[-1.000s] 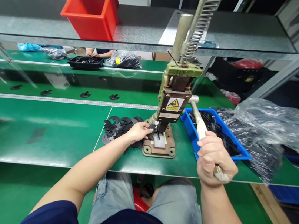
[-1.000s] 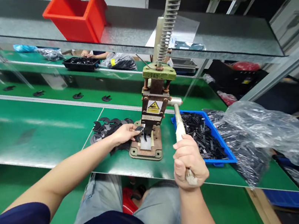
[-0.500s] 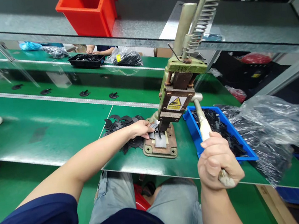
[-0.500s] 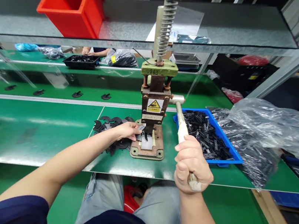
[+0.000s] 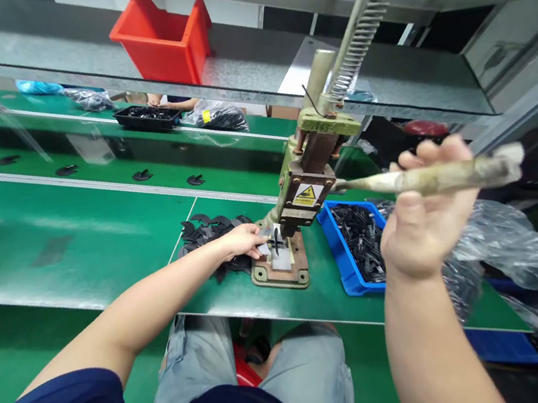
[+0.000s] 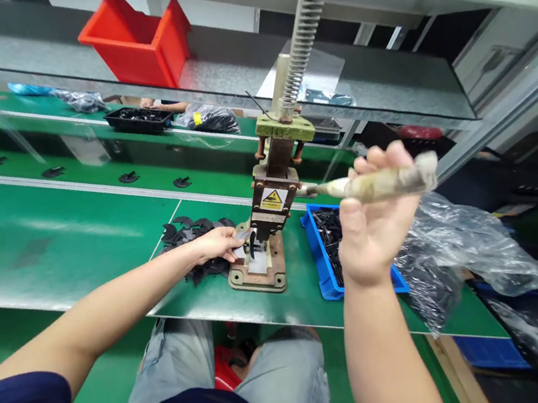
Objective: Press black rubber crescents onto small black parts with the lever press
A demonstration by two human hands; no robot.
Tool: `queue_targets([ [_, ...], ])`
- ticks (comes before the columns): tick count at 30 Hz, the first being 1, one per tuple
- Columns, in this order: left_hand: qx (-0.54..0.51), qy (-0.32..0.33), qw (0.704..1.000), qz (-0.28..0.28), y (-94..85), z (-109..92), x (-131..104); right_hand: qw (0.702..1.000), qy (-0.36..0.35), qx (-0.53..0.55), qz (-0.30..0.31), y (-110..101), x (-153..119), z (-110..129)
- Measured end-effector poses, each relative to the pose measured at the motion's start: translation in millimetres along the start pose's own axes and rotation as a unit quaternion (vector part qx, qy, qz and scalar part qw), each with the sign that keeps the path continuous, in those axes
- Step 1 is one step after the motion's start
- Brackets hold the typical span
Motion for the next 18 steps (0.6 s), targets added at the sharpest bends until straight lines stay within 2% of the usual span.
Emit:
queue_targets([
  [1,-0.011,0.020,1.000,0.007,-1.9,-3.4,-10.7,1.000,0.001,-0.005,-0.021,-5.1,-17.7,-8.1],
  [2,-0.022,0.039,0.999,0.016,-3.0,-6.7,-22.2,0.998,0.031,-0.019,-0.053,-9.7,-41.2,-18.1],
  [3,-0.032,0.055,0.998,0.027,-2.8,-9.6,-34.0,0.993,0.101,-0.024,-0.051,-9.9,-68.7,-29.9],
  [4,-0.040,0.067,0.996,0.040,-1.0,-12.1,-45.6,0.982,0.191,-0.006,-0.010,-4.5,-98.6,-40.9],
  [5,-0.045,0.076,0.995,0.054,2.3,-13.9,-56.5,0.970,0.240,0.007,0.031,2.9,-127.5,-46.1],
  [7,-0.051,0.086,0.992,0.077,13.2,-15.9,-74.8,0.952,0.292,0.027,0.086,20.2,-175.3,-46.8],
  [9,-0.053,0.095,0.989,0.100,27.3,-16.2,-88.2,0.939,0.322,0.044,0.113,37.2,-205.2,-42.6],
  [12,-0.044,0.106,0.986,0.120,46.0,-15.2,-100.9,0.933,0.343,0.051,0.100,50.3,-222.5,-38.0],
  [15,-0.023,0.111,0.986,0.124,55.8,-15.3,-109.1,0.933,0.350,0.047,0.067,49.0,-226.0,-33.9],
  [18,-0.021,0.109,0.984,0.142,60.6,-16.0,-115.3,0.934,0.349,0.044,0.061,44.2,-227.0,-24.3],
])
Point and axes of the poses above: each hand's wrist, its own x-axis towards the middle knuckle, its own y-axis out of the palm, z = x × y, the point moved 4 cm from there along x, towards the middle knuckle, and after that the axes turned 1 degree about x, right-handed, at the moved point
